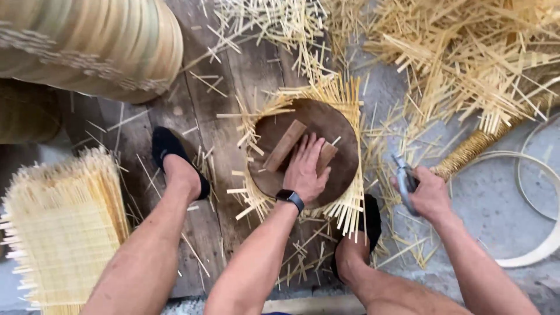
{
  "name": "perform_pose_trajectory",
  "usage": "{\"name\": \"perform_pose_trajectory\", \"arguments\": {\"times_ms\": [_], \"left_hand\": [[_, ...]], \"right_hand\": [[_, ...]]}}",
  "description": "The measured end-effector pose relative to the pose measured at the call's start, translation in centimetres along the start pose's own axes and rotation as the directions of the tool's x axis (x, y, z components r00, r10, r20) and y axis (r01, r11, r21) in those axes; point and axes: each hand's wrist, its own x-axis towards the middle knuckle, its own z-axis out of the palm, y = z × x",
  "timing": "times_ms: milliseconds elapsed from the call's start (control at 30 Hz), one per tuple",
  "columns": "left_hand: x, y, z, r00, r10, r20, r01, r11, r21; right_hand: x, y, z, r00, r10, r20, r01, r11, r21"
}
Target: The person sits on a low stool in a bamboo workshop and finishes a round woven bamboo winnowing basket. They trim the excess bamboo strips around the edge with scissors, fit a thin bamboo rim hoop over the woven mat, press the mat into a round wooden mold, and tuck the strip ends under the rim to secure it.
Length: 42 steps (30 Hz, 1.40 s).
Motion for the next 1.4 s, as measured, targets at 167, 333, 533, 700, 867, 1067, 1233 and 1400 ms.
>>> {"name": "perform_pose_trajectory", "arguments": {"times_ms": [167,333,533,700,867,1067,1233,1400], "left_hand": [[-0.1,-0.2,0.2,0.999,0.027,-0.021,-0.026,0.998,0.049],[0.0,-0.1,-0.3,1.0,0.005,-0.002,-0.005,0.999,0.052],[0.1,0.5,-1.0,0.998,-0.047,0.03,0.046,0.998,0.031],[0.0,0.2,-1.8,0.996,-0.038,0.077,0.038,0.999,-0.003],[-0.2,-0.6,-2.7,0.975,0.068,0.212,-0.066,0.998,-0.015],[0.4,-0.7,-3.3,0.961,0.103,0.256,-0.096,0.995,-0.04],[0.2,-1.3,-4.3,0.917,0.12,0.38,-0.157,0.985,0.067],[-0.9,-1.4,-4.3,0.887,0.124,0.445,-0.173,0.983,0.069]], "right_hand": [[-0.4,-3.2,1.3,0.932,-0.344,-0.117,0.307,0.917,-0.254],[0.7,-5.6,2.1,0.977,-0.195,-0.089,0.147,0.911,-0.385],[2.6,-6.8,0.8,0.951,-0.274,-0.14,0.149,0.809,-0.569],[6.0,-5.5,1.7,0.726,-0.603,-0.329,0.25,0.678,-0.691],[6.1,-1.5,0.5,0.888,-0.433,-0.153,0.259,0.748,-0.611],[9.0,-7.7,1.5,0.77,-0.597,-0.226,0.276,0.631,-0.726],[8.4,-3.2,0.1,0.823,-0.544,-0.165,0.353,0.716,-0.602],[7.2,-5.5,0.0,0.779,-0.597,-0.189,0.353,0.668,-0.656]]}}
